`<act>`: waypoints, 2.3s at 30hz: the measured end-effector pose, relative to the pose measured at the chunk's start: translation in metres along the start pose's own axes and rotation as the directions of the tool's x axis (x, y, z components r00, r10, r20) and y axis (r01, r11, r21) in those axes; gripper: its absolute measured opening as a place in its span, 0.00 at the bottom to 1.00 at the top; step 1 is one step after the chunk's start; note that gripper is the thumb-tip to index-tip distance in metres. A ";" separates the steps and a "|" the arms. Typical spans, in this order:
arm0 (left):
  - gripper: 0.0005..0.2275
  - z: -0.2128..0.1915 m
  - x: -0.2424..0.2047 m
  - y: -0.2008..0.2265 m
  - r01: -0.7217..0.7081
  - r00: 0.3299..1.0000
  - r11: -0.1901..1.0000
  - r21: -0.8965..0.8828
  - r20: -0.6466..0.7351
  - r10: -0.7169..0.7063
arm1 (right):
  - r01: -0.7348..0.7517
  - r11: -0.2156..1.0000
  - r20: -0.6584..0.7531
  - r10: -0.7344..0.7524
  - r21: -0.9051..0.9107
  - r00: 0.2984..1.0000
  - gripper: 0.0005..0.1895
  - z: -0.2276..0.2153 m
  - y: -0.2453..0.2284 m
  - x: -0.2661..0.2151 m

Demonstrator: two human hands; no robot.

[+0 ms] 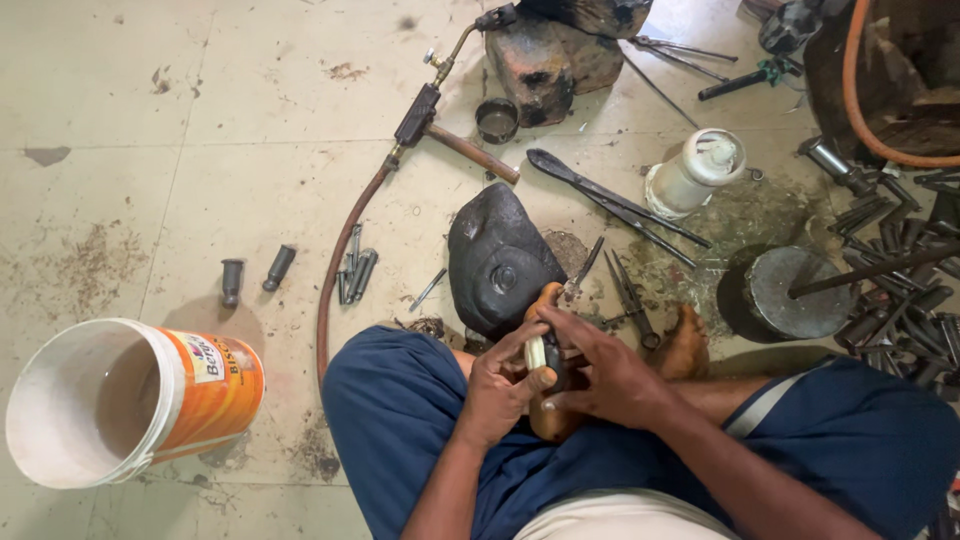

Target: The person sits on the floor and uses tweezers to place thin metal wires into a small white cylindrical mold. They carefully arrange the wires inside the mold, occasionally adjusting their position with their fingers.

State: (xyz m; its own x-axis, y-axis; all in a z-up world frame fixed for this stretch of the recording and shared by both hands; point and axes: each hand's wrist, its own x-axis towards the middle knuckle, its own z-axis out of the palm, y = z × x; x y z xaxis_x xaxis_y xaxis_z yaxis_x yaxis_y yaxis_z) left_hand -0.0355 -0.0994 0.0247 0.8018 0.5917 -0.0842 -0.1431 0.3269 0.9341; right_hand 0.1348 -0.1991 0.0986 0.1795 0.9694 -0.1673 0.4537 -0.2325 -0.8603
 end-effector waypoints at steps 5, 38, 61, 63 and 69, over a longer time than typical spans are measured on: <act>0.26 -0.002 0.004 0.002 0.012 0.996 0.994 0.112 0.083 -0.021 | 0.051 0.999 -0.025 -0.051 0.017 0.998 0.57 -0.003 0.005 0.003; 0.19 -0.003 -0.021 -0.003 0.061 0.976 0.972 0.225 -0.216 -0.011 | 0.096 0.992 -0.049 -0.100 -0.079 0.994 0.47 0.025 0.012 -0.002; 0.22 -0.008 0.004 -0.001 0.141 0.939 0.958 -0.250 -0.273 -0.210 | -0.078 0.676 -0.218 0.342 0.733 0.914 0.43 0.001 0.123 -0.036; 0.27 -0.012 0.006 0.001 0.132 0.930 0.927 -0.352 -0.278 -0.239 | -0.088 0.675 -0.261 0.398 0.733 0.880 0.44 0.006 0.144 -0.026; 0.39 -0.014 0.002 0.014 0.067 0.972 0.889 -0.453 -0.170 -0.160 | -0.375 0.770 -0.081 0.480 0.516 0.874 0.43 -0.008 0.178 0.013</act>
State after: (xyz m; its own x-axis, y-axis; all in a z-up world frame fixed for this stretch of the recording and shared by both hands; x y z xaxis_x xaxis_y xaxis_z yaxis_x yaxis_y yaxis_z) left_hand -0.0442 -0.0834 0.0331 0.7039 0.6483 -0.2903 -0.3362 0.6640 0.6678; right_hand 0.2250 -0.2284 -0.0525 0.4454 0.7290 -0.5198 -0.1684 -0.5020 -0.8483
